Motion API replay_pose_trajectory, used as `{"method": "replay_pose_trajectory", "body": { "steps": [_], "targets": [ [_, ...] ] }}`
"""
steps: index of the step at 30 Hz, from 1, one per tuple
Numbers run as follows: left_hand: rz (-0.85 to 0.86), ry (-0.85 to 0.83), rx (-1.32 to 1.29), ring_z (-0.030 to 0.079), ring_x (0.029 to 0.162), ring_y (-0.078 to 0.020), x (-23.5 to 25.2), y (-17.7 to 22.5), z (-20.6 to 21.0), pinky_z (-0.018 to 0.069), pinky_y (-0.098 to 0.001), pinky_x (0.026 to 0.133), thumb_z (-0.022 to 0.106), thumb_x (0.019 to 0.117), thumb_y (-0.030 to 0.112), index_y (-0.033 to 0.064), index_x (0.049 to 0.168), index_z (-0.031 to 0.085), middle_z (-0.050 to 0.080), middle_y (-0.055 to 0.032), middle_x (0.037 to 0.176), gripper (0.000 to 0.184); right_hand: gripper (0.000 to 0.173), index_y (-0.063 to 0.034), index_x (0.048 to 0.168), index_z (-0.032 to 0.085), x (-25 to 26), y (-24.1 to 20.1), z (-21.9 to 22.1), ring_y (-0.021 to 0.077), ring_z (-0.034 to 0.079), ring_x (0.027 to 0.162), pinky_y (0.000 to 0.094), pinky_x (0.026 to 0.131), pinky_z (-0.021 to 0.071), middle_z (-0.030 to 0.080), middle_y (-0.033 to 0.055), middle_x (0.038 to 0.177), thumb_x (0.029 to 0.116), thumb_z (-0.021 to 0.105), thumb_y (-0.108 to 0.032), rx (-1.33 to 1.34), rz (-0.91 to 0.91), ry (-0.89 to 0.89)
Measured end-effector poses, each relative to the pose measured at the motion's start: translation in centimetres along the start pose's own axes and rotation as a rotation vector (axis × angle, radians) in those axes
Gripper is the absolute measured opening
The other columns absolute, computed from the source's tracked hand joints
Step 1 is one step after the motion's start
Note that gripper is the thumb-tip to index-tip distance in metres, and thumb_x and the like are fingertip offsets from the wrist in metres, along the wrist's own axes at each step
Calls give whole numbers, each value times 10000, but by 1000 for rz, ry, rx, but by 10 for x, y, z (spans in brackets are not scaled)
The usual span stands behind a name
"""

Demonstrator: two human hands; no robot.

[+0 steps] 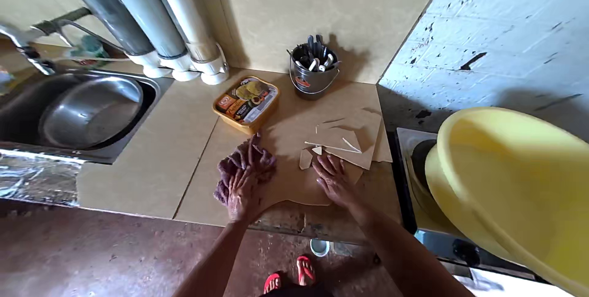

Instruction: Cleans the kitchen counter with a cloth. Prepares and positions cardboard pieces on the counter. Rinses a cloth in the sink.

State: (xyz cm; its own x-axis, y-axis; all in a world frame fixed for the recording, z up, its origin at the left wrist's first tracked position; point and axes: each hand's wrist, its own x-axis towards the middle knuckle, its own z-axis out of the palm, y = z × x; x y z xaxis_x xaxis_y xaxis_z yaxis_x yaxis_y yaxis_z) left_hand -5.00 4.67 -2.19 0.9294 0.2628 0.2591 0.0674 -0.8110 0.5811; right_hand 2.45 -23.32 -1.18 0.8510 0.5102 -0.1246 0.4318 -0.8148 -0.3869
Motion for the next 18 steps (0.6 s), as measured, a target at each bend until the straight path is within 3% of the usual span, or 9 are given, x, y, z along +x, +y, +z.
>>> {"method": "replay_pose_trajectory", "body": {
  "steps": [2,4,6,7,9,11,15,17,18],
  "targets": [
    [-27,-99,-264,652,1200,-378,-7,11,-21,457,-509,1091,448,1053,75,-100,1261,653,681,-274,1244,341,506,-61,1548,431,-13,-19,-2,337,233,1558,552,1267,116,341,162,1644,1095,399,-284,176,86,62],
    [106,-341,-451,697,1088,-273,-26,27,-32,536,-428,1002,485,1028,50,-90,1220,677,710,-233,1175,305,410,45,1363,610,-34,-37,19,377,496,1399,494,1192,364,554,250,1453,1045,505,-192,393,41,387],
    [423,-578,-478,652,1216,-315,-49,33,-21,483,-490,1087,537,996,89,-35,1131,741,704,-208,1235,274,329,86,1218,682,-52,-53,39,381,607,1270,465,1092,486,634,280,1320,996,540,-112,515,-62,625],
    [585,-605,-399,624,1276,-322,-59,34,-14,444,-530,1122,552,1000,198,42,1129,766,715,-155,1260,294,305,80,1166,705,-58,-58,47,378,628,1241,477,1074,499,657,273,1282,975,544,-96,522,-109,697],
    [718,-418,-152,614,1296,-309,-75,29,4,461,-554,1084,506,1011,438,154,1171,765,696,-85,1326,416,288,31,1138,730,-67,-64,57,384,619,1257,562,1085,467,679,231,1273,972,541,-108,460,-176,710],
    [671,-278,137,517,1393,-387,-78,22,18,374,-609,1136,407,1025,472,161,1335,693,572,-150,1485,524,331,-24,1225,728,-72,-69,63,390,560,1343,613,1132,402,645,182,1374,985,538,-148,325,-192,574],
    [564,-564,273,244,1551,-391,-67,26,10,120,-619,1244,397,1050,478,134,1527,499,322,-171,1654,597,508,-50,1502,504,-78,-72,72,378,336,1513,670,1209,190,430,164,1595,1039,509,-259,45,-204,244],
    [570,-635,251,202,1563,-389,-59,21,-2,80,-674,1221,445,1039,520,188,1548,474,295,-124,1675,608,501,-87,1479,548,-85,-69,71,365,379,1493,658,1202,233,470,134,1574,1020,556,-287,-13,-190,285],
    [598,-545,237,263,1533,-437,-60,14,-4,110,-762,1165,481,1018,525,223,1503,542,366,-120,1645,575,462,-114,1439,598,-90,-65,71,359,426,1465,659,1177,283,508,103,1550,1013,569,-290,-37,-167,325]
  ]
}}
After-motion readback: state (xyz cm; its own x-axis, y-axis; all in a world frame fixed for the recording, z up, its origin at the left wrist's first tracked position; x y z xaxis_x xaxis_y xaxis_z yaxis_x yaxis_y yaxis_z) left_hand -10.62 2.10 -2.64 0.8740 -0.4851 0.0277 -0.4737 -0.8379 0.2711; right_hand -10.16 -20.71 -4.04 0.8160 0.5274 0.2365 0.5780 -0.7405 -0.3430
